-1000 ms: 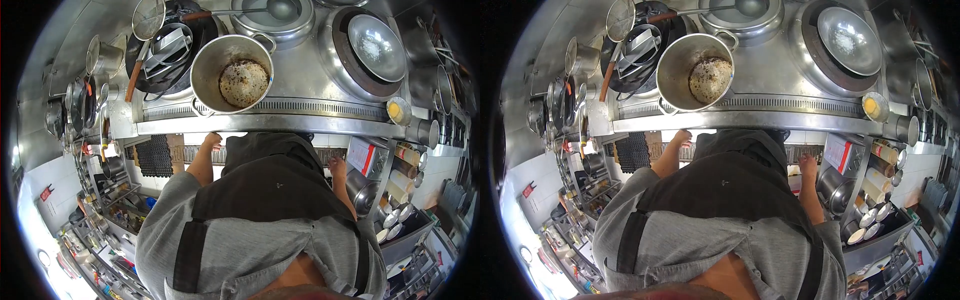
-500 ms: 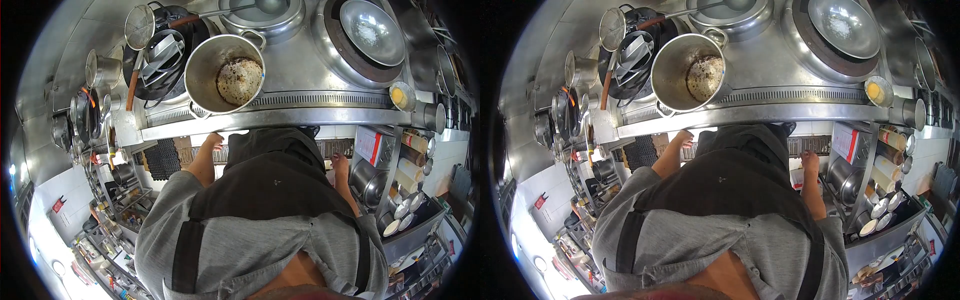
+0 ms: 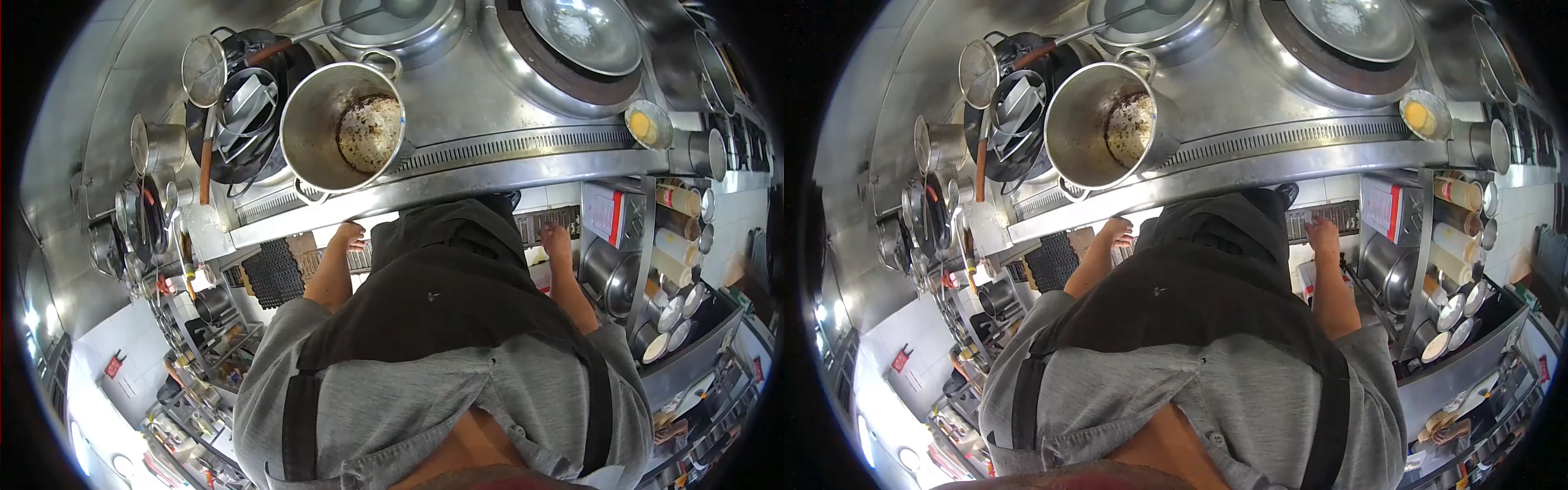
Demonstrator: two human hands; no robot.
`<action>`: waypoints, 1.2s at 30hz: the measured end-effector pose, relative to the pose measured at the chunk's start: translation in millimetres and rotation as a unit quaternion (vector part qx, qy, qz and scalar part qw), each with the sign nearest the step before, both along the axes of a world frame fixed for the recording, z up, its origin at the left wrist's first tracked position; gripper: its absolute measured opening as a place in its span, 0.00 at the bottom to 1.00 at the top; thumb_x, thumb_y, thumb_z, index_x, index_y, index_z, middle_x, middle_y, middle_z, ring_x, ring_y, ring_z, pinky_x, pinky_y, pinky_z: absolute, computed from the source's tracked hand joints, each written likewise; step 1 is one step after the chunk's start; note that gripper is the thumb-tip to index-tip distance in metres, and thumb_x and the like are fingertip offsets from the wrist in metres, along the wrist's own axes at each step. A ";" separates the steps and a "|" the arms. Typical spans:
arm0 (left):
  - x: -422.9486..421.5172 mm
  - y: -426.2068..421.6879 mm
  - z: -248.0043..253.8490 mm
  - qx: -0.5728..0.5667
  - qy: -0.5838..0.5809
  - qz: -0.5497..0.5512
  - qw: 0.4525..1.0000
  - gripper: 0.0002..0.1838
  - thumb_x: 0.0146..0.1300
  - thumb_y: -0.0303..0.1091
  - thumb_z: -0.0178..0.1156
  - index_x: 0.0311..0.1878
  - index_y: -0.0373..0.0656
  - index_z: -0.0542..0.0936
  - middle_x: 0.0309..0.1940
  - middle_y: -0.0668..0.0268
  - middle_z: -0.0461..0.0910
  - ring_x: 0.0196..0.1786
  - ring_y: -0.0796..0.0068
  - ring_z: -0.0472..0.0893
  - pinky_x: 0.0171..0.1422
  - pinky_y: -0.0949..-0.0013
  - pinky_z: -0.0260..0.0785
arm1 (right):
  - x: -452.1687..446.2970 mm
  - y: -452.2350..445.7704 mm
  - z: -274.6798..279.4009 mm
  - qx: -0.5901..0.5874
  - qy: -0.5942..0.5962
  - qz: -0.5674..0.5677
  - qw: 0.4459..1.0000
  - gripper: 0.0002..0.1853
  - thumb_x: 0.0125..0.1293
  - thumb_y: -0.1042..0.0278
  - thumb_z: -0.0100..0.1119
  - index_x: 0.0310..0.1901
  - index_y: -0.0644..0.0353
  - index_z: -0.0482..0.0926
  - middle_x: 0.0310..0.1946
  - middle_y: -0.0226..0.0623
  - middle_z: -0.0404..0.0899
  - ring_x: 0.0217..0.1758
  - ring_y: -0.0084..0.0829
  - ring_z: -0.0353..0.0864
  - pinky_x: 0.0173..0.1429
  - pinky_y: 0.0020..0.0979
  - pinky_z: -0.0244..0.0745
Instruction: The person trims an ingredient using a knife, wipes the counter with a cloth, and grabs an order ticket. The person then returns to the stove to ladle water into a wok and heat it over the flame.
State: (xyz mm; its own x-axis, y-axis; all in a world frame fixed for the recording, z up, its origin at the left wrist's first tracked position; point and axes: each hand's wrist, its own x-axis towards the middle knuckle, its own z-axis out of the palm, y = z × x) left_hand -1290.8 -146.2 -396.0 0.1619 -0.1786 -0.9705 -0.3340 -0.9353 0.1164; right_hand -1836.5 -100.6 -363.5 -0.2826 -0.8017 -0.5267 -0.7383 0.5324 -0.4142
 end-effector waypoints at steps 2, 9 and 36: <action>-5.0 -2.2 3.9 0.018 0.004 -0.026 1.000 0.10 0.62 0.33 0.51 0.46 0.44 0.74 0.37 0.61 0.73 0.36 0.63 0.78 0.41 0.58 0.76 | 1.5 1.3 -4.0 0.018 0.008 0.010 1.000 0.18 0.51 0.62 0.59 0.44 0.60 0.79 0.35 0.51 0.79 0.41 0.46 0.79 0.47 0.37 0.74; -45.2 -12.8 34.2 0.097 0.044 -0.113 0.988 0.14 0.62 0.41 0.49 0.48 0.47 0.72 0.43 0.61 0.72 0.41 0.63 0.75 0.44 0.55 0.75 | -0.7 31.3 -20.6 0.044 -0.045 0.059 0.996 0.19 0.50 0.61 0.62 0.42 0.64 0.79 0.37 0.53 0.78 0.45 0.50 0.77 0.52 0.42 0.71; -209.1 131.4 63.3 -0.069 0.029 -0.523 0.849 0.13 0.51 0.39 0.62 0.36 0.41 0.81 0.30 0.66 0.80 0.28 0.73 0.79 0.28 0.71 0.75 | -150.2 -10.7 -87.1 0.000 0.007 0.261 0.965 0.16 0.49 0.57 0.59 0.33 0.61 0.80 0.35 0.49 0.79 0.42 0.47 0.77 0.50 0.42 0.72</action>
